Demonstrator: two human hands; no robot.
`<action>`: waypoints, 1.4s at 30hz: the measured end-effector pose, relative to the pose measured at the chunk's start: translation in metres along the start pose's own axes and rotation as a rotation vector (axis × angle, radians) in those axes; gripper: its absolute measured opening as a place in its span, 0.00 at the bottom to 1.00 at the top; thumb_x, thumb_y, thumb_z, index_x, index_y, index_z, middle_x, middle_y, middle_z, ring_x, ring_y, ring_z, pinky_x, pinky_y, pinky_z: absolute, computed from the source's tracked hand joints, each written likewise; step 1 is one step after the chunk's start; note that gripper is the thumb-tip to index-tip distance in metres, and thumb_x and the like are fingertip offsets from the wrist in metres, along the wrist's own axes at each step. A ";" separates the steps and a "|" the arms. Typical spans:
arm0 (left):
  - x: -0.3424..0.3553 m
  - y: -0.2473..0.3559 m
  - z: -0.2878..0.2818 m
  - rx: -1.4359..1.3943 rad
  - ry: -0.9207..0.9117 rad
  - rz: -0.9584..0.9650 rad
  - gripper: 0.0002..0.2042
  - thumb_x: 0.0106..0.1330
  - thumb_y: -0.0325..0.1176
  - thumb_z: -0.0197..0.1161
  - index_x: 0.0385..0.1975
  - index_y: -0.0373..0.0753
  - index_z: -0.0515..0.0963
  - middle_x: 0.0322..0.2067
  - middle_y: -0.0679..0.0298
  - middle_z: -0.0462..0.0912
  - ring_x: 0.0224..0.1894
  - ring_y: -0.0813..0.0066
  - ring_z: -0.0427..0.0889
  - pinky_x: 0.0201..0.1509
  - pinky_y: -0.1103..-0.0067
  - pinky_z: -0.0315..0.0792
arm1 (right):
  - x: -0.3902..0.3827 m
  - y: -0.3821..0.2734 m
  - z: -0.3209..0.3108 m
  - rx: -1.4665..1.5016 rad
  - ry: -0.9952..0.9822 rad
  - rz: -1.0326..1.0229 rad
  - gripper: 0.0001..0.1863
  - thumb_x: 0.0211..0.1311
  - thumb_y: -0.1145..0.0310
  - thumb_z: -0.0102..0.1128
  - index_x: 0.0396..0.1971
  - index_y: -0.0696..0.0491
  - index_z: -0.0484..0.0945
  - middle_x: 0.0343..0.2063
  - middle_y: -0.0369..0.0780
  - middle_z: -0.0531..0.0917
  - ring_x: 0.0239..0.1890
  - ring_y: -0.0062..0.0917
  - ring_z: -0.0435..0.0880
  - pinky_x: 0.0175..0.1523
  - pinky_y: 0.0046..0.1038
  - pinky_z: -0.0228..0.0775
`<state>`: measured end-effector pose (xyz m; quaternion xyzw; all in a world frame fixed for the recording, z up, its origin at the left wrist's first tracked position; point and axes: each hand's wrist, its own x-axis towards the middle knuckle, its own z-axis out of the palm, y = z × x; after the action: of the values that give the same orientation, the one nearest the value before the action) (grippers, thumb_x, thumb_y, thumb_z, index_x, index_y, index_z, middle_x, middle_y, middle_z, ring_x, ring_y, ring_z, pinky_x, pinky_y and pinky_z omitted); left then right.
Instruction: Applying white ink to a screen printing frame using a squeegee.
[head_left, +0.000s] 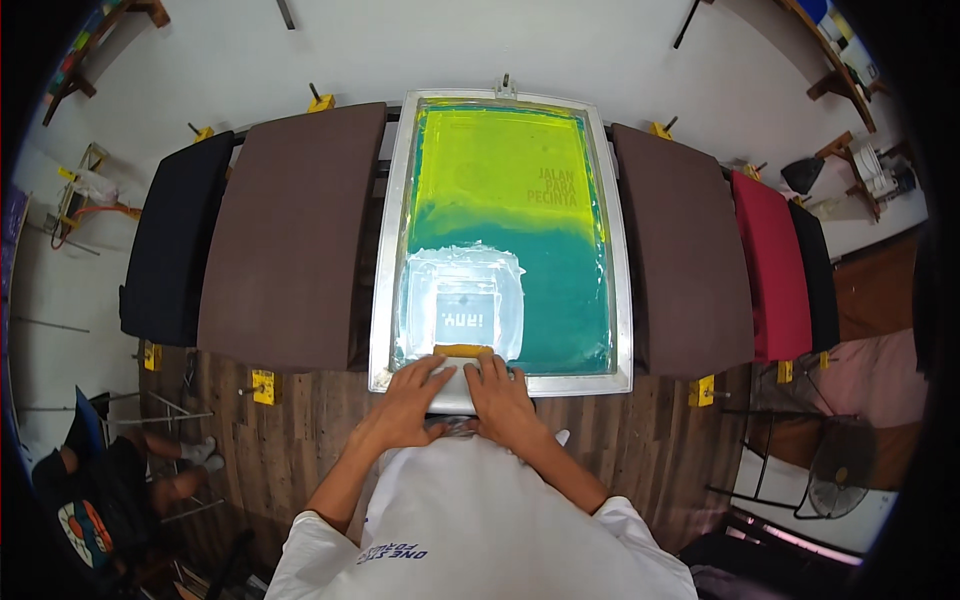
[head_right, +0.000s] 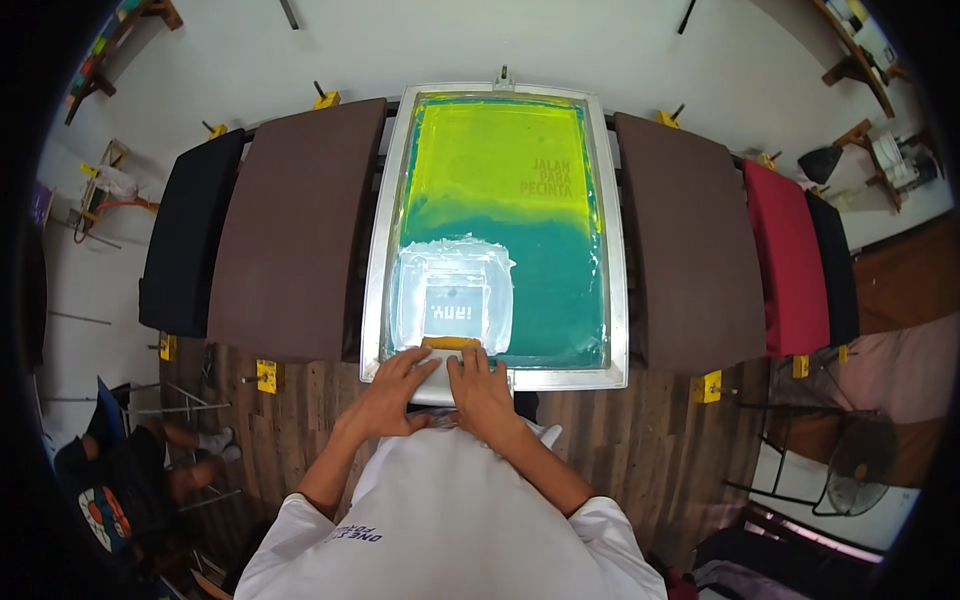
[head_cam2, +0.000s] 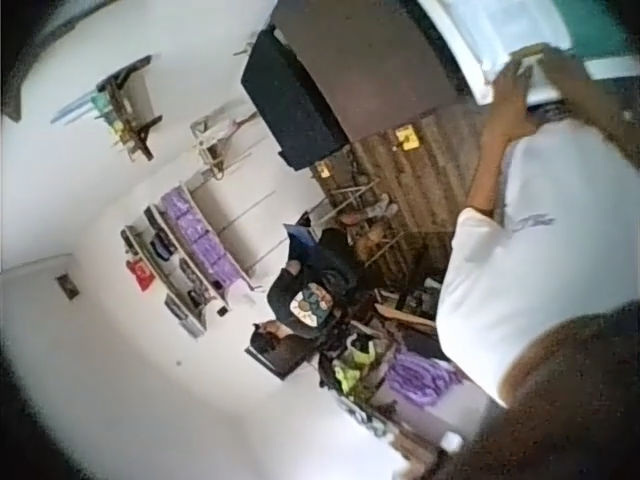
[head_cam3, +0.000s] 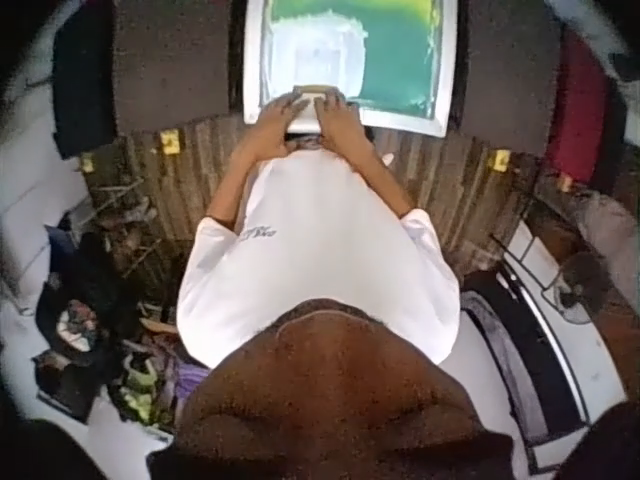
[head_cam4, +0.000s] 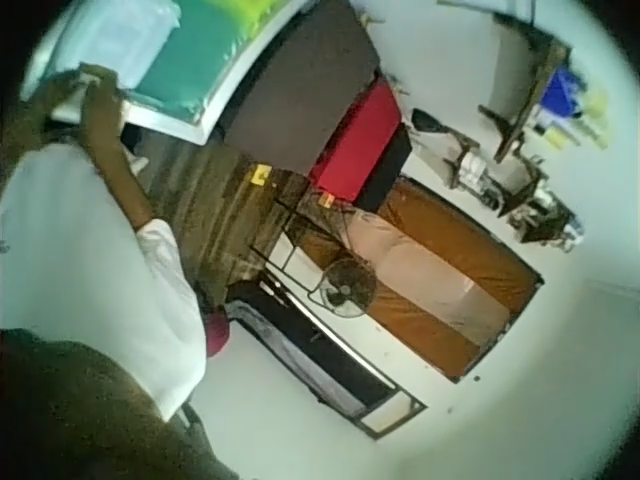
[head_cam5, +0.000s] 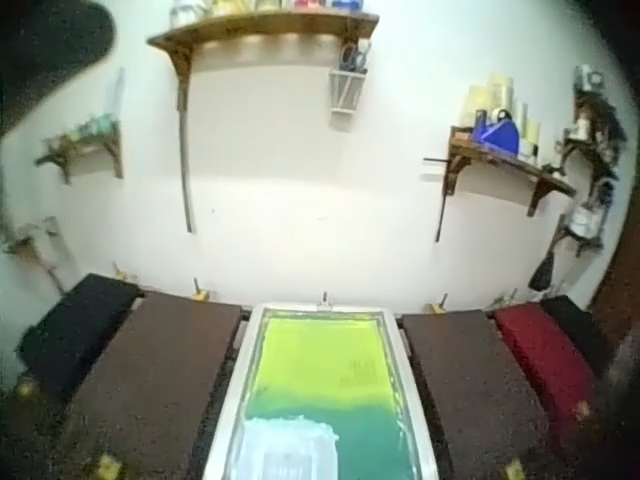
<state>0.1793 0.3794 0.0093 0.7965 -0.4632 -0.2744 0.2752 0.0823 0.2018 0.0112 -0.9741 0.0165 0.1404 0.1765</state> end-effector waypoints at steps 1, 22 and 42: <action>0.001 0.003 -0.004 -0.001 -0.002 0.023 0.38 0.48 0.30 0.70 0.64 0.35 0.64 0.65 0.48 0.62 0.68 0.50 0.59 0.70 0.61 0.57 | 0.002 -0.004 0.002 -0.003 -0.001 0.015 0.41 0.42 0.61 0.77 0.57 0.59 0.67 0.58 0.50 0.67 0.61 0.46 0.67 0.60 0.45 0.65; 0.110 -0.045 -0.073 -0.013 -0.152 0.089 0.12 0.49 0.34 0.70 0.32 0.36 0.82 0.29 0.49 0.84 0.34 0.50 0.84 0.41 0.65 0.77 | 0.098 0.034 -0.061 0.107 -0.022 0.091 0.15 0.38 0.76 0.60 0.32 0.55 0.84 0.29 0.50 0.85 0.34 0.44 0.85 0.43 0.40 0.79; 0.045 -0.044 -0.046 -0.046 0.035 -0.021 0.16 0.49 0.19 0.64 0.41 0.35 0.81 0.37 0.49 0.84 0.41 0.49 0.83 0.47 0.64 0.76 | 0.077 -0.009 -0.025 0.162 0.087 0.059 0.15 0.39 0.80 0.66 0.33 0.57 0.82 0.31 0.49 0.83 0.37 0.45 0.83 0.44 0.41 0.78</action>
<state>0.2559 0.3660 0.0031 0.7995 -0.4437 -0.2738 0.2984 0.1633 0.2027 0.0151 -0.9608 0.0643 0.1014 0.2498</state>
